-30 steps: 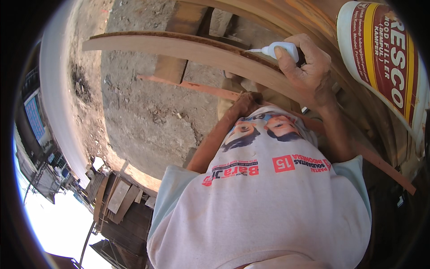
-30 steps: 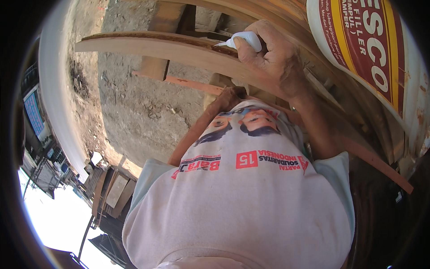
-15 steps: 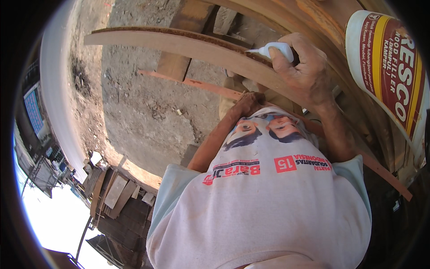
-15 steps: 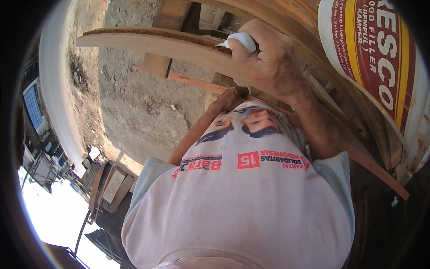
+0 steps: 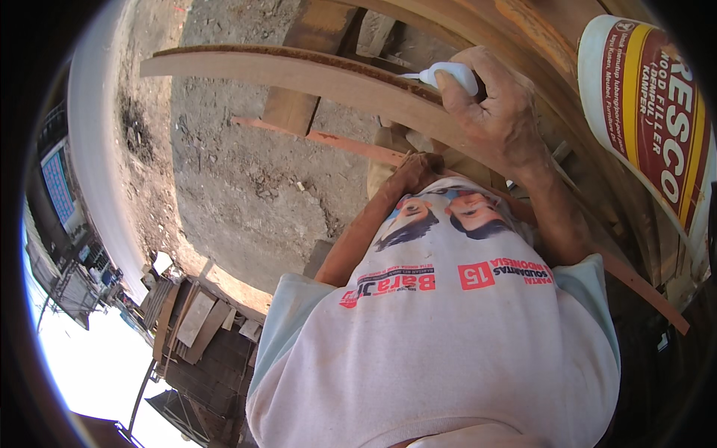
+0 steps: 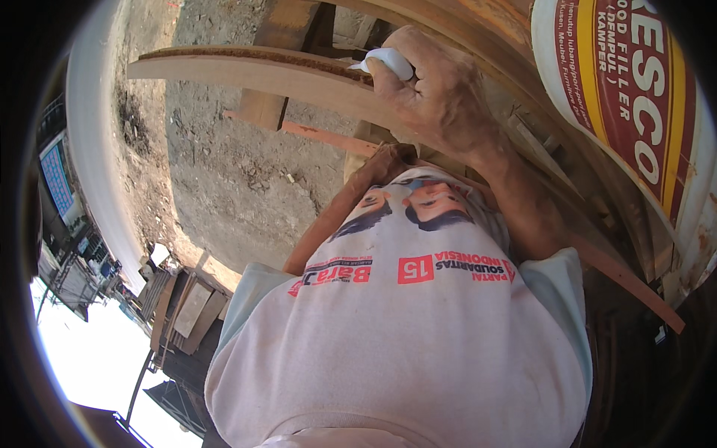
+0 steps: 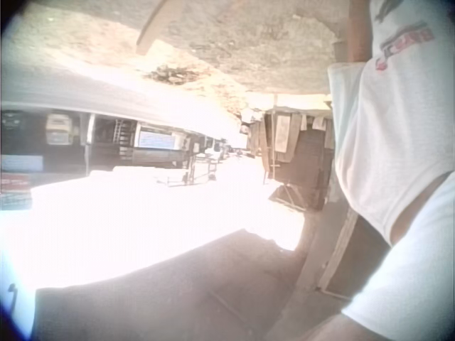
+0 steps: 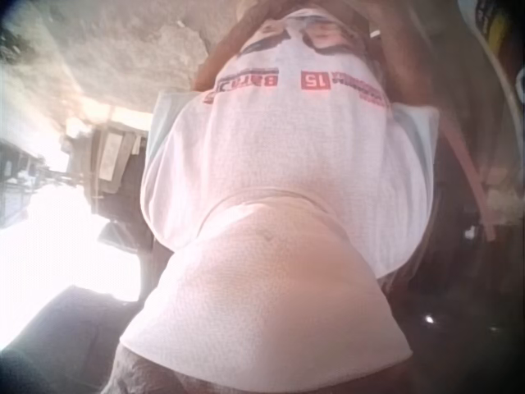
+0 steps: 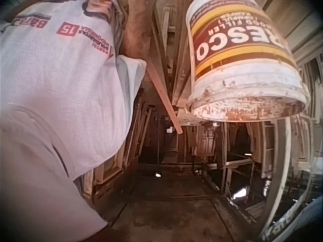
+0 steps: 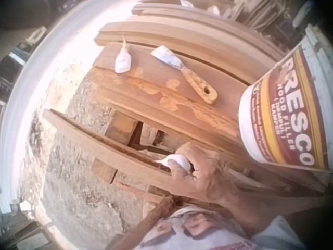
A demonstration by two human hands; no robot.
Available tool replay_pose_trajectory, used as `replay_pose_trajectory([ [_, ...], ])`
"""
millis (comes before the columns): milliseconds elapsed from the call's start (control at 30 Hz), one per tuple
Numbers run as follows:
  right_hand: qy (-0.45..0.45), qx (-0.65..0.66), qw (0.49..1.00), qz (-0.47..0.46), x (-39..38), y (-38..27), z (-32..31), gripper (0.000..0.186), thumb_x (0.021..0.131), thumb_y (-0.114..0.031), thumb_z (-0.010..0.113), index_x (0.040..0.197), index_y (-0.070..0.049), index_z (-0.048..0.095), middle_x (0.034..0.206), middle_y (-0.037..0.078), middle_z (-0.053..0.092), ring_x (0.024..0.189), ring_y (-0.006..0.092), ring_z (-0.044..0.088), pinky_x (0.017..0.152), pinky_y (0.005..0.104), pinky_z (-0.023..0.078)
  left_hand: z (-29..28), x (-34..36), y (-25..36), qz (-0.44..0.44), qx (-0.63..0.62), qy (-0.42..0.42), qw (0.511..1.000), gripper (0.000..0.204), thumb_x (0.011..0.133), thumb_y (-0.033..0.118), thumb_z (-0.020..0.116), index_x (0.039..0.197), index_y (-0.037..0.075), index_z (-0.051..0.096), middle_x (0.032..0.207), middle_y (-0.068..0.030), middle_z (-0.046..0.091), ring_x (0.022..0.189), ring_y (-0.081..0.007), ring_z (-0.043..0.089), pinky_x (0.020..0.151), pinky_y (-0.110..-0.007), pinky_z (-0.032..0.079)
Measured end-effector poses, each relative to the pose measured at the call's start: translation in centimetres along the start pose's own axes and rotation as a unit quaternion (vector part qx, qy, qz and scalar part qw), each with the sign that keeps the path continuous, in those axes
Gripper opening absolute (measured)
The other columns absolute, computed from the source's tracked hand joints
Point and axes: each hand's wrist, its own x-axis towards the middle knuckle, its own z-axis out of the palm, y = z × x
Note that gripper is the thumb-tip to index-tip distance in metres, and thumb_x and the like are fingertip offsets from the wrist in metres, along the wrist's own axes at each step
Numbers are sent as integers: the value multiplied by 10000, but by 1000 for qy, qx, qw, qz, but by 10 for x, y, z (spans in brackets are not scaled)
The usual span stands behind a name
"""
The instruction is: The person applies glue from a bottle onto the edge of a curved wooden plank. They then use a scraper to spread the glue evenly along the edge. The person repeats this process on another plank and places the treated pieces aside.
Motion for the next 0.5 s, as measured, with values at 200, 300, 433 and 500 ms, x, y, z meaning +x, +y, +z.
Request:
replay_pose_trajectory([
  [200, -10, -2, 1000, 5, -2, -7, -11, 136, 899, -112, 735, 940, -34, 631, 802, 118, 658, 672, 275, 680, 607, 383, 551, -3, -2, 8, 14, 15, 16, 1000, 342, 819, 321, 795, 926, 6, 715, 900, -192, 747, 828, -366, 722, 744, -472, 543],
  [300, -11, -8, 1000, 0, -3, -8, -12, 137, 892, -104, 739, 923, -32, 627, 784, 116, 650, 649, 274, 672, 591, 384, 550, -3, -3, 11, 10, 28, 19, 999, 345, 824, 321, 790, 937, 3, 717, 914, -192, 749, 842, -365, 726, 755, -472, 547],
  [433, -9, -14, 1000, -10, -3, -9, -12, 136, 893, -107, 739, 918, -34, 627, 770, 112, 649, 642, 268, 673, 588, 384, 554, -1, -3, 7, 10, 37, 17, 999, 340, 837, 314, 782, 957, 2, 719, 933, -187, 754, 865, -368, 731, 775, -473, 551],
  [500, -7, -14, 1000, -13, -3, -9, -12, 135, 894, -107, 738, 919, -34, 627, 772, 111, 653, 645, 266, 675, 590, 382, 557, 2, -1, -1, -28, 20, -12, 999, 476, 839, 481, 777, 1011, 40, 730, 1003, -148, 766, 971, -334, 721, 909, -479, 485],
])
